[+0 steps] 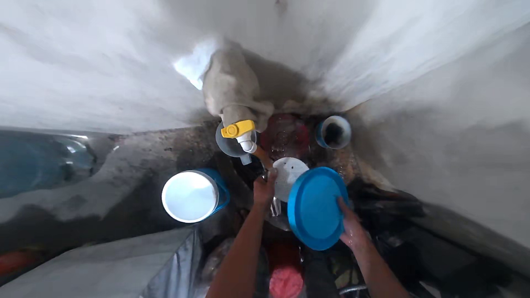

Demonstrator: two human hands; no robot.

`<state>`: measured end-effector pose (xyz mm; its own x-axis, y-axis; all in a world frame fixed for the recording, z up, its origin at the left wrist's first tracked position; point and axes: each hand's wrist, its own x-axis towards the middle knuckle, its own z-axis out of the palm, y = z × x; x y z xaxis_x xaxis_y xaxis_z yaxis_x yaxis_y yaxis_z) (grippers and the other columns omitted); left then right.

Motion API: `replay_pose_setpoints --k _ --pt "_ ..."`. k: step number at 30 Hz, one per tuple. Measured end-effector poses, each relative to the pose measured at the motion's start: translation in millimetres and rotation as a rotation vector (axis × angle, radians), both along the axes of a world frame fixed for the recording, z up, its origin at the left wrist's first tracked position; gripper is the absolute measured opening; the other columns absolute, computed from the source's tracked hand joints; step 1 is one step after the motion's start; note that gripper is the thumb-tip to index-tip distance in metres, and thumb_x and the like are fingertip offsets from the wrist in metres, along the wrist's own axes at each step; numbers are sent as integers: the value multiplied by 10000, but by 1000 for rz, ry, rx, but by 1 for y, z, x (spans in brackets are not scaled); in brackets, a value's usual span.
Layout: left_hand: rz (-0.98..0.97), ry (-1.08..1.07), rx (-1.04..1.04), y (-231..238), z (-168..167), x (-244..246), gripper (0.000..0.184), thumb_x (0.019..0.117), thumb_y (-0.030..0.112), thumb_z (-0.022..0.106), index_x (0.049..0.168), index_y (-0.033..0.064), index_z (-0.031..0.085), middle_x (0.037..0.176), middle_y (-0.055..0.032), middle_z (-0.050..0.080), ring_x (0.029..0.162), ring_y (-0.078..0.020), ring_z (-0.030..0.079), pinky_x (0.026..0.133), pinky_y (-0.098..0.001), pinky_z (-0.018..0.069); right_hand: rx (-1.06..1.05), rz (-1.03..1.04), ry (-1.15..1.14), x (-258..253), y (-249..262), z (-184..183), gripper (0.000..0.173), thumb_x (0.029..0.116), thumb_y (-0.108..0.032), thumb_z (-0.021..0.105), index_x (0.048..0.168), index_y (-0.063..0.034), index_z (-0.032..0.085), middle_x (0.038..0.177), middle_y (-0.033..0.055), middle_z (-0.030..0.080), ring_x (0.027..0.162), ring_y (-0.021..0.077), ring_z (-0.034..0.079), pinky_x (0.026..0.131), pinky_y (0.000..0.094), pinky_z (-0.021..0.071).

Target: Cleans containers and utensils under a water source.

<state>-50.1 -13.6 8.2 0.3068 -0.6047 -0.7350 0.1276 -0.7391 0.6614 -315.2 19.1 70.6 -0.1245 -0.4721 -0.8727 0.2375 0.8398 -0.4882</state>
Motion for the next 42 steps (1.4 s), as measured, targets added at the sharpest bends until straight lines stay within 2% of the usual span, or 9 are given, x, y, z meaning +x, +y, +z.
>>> replay_pose_setpoints --k 5,8,12,19,26,30,33,36,42 --pt "-147 160 -166 -27 20 2 283 1016 264 644 1157 21 674 910 -48 695 794 -58 639 776 -271 563 -51 60 -259 39 -36 -5 476 1011 -375 568 1350 -47 502 1042 133 725 926 223 735 797 436 639" --pt "-85 356 -305 -22 -30 9 413 1040 387 586 1308 74 613 1091 -57 707 939 -77 664 850 -284 571 -145 19 -272 45 -42 -13 634 908 -414 727 1350 -17 506 1069 174 717 952 262 733 834 475 633" --pt "252 182 -163 -48 1 -3 370 1069 379 522 1135 53 683 932 -62 713 818 -133 672 764 -344 584 -217 -107 -172 22 -22 -9 511 969 -362 659 1335 -31 526 1080 151 715 968 239 726 835 462 632" --pt "619 102 36 -36 1 -41 394 1111 310 427 1363 14 489 1133 -176 622 939 -249 633 794 -440 558 14 -159 70 -41 79 29 633 919 -476 647 1403 -93 505 1143 117 709 1011 217 721 832 447 632" --pt "165 -172 -235 -1 -7 -46 442 1038 139 581 1422 -25 436 1278 -170 657 1147 -230 662 997 -420 559 177 -152 216 -79 162 45 536 1001 -416 602 1389 -48 564 1211 149 705 1091 236 702 921 457 605" --pt "60 -563 -237 5 -4 -24 370 965 261 728 1203 -18 675 1095 -142 740 1012 -203 726 953 -408 590 177 -150 207 -80 182 45 541 968 -415 665 1338 -25 606 1161 141 728 1049 219 718 909 428 611" --pt "-60 -760 -62 19 -3 -18 503 989 332 678 1295 -63 623 1229 -240 682 1154 -309 672 1041 -443 514 224 -132 231 -83 191 57 533 924 -411 740 1276 -22 646 1116 131 743 1019 216 727 908 429 616" --pt "-162 -741 88 23 23 -43 576 1018 438 598 1339 -41 609 1282 -225 667 1212 -308 648 1072 -460 488 290 -26 340 -92 203 63 549 884 -477 779 1258 -84 693 1135 119 739 1044 215 716 952 453 588" --pt "-469 -600 -190 59 59 -149 396 968 281 720 1247 3 678 1220 -195 702 1156 -302 677 1022 -481 523 387 147 412 -113 235 68 708 869 -578 753 1387 -112 622 1303 152 673 1202 265 653 1047 491 529"
